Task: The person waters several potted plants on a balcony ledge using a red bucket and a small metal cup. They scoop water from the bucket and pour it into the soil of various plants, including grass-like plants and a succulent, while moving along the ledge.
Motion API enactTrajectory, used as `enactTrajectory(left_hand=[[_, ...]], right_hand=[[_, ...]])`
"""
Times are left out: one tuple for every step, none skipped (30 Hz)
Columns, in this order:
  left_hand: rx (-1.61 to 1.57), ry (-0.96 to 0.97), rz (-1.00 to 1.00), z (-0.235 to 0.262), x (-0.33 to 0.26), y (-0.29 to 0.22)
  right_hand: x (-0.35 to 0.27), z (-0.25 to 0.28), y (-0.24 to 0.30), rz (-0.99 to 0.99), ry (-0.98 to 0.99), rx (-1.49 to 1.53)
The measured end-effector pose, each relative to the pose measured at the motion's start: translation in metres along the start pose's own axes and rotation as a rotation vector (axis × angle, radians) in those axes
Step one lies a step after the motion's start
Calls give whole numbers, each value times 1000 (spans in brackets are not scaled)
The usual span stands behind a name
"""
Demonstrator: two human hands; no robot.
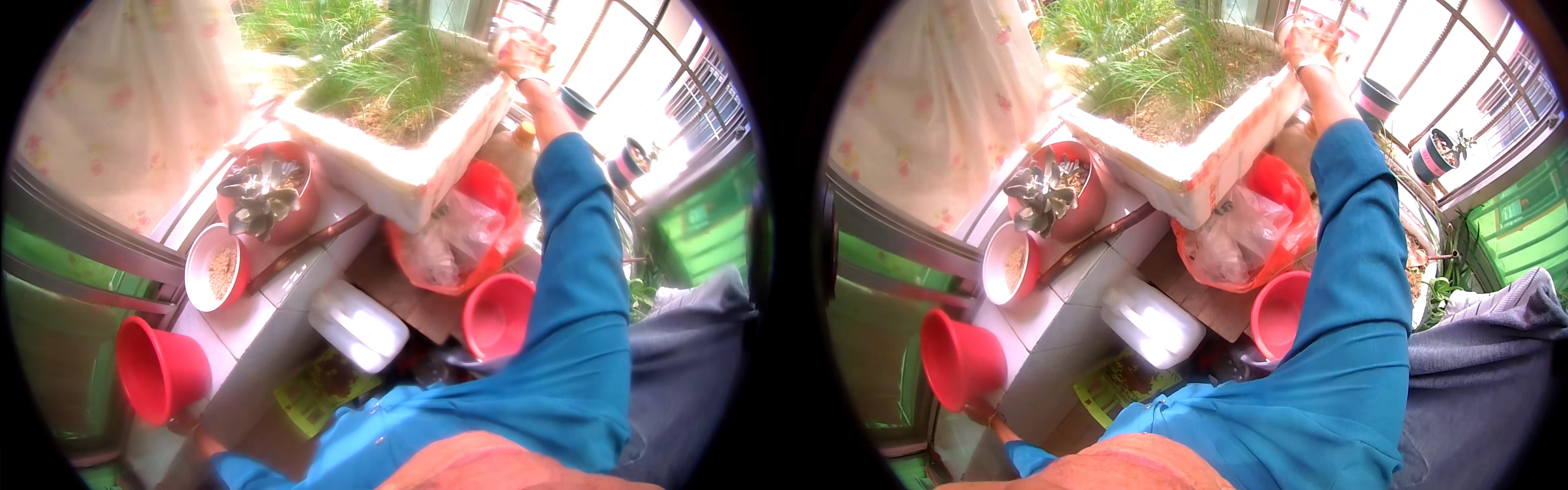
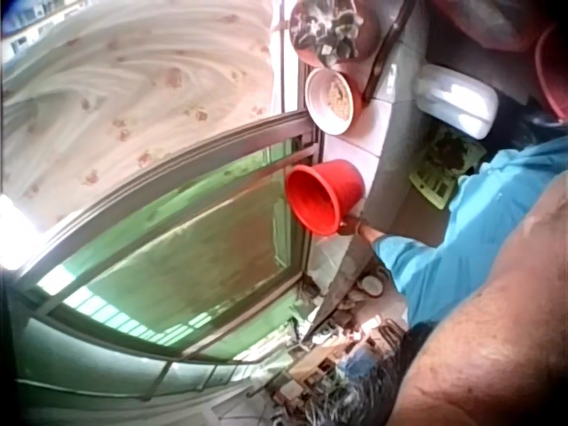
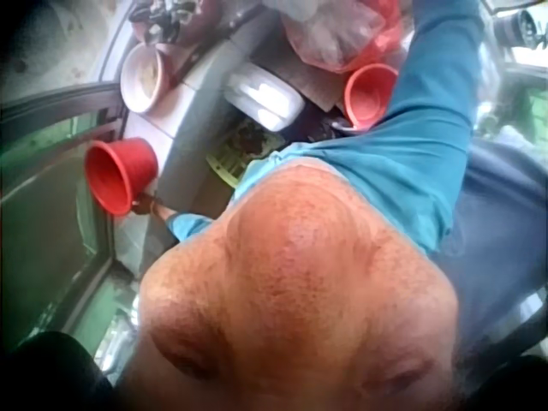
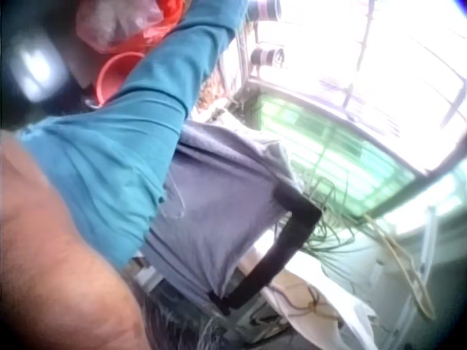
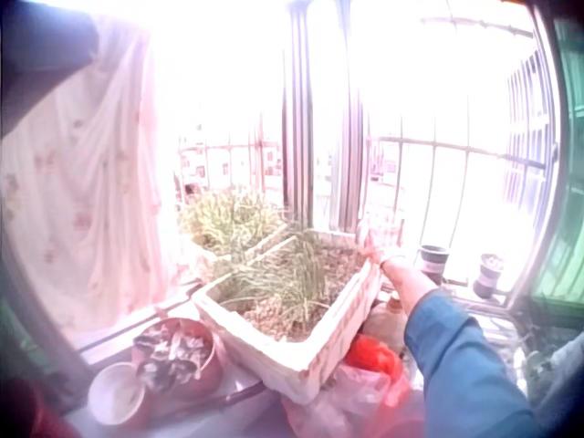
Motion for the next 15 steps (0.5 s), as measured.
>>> enactTrajectory(left_hand=[[5,-2,6,1,-4,2],[5,-6,11,4,-6,5],[3,-8,18,6,-9,8],[4,-15,24,9,-13,11],[5,-17,32,12,-17,14],[7,-23,38,14,-19,18],[3,-19,29,9,-19,12],[-8,-15,20,5,-17,8],[-16,-7,11,-1,-15,3],[-14,-11,20,4,-21,9],[-10,-21,30,9,-26,15],[-6,-30,42,14,-31,21],[-5,-34,46,15,-34,22],[-5,-36,52,17,-37,24],[-6,-42,56,19,-39,27]], right_hand=[[2,4,3,-8,37,15],[3,8,6,-17,74,31],[8,11,7,-11,183,63],[11,19,10,-4,289,93],[12,25,14,-7,295,141],[13,31,20,-10,301,189],[12,33,18,-9,320,224],[12,36,15,-10,338,261],[12,39,13,-2,360,301],[17,47,24,17,371,363],[17,56,35,16,337,453],[18,63,49,52,355,446],[19,72,59,82,375,430],[20,77,68,114,394,415],[20,75,80,162,309,365]])
Point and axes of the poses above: each hand's wrist, its own x-axis towards the middle knuckle, its own z-axis out of the back of the hand, y = z × x, the point moved 3 cm from there along x, towards the middle knuckle, and after that the axes turned 4 degrees about z, right-handed, at the moved point
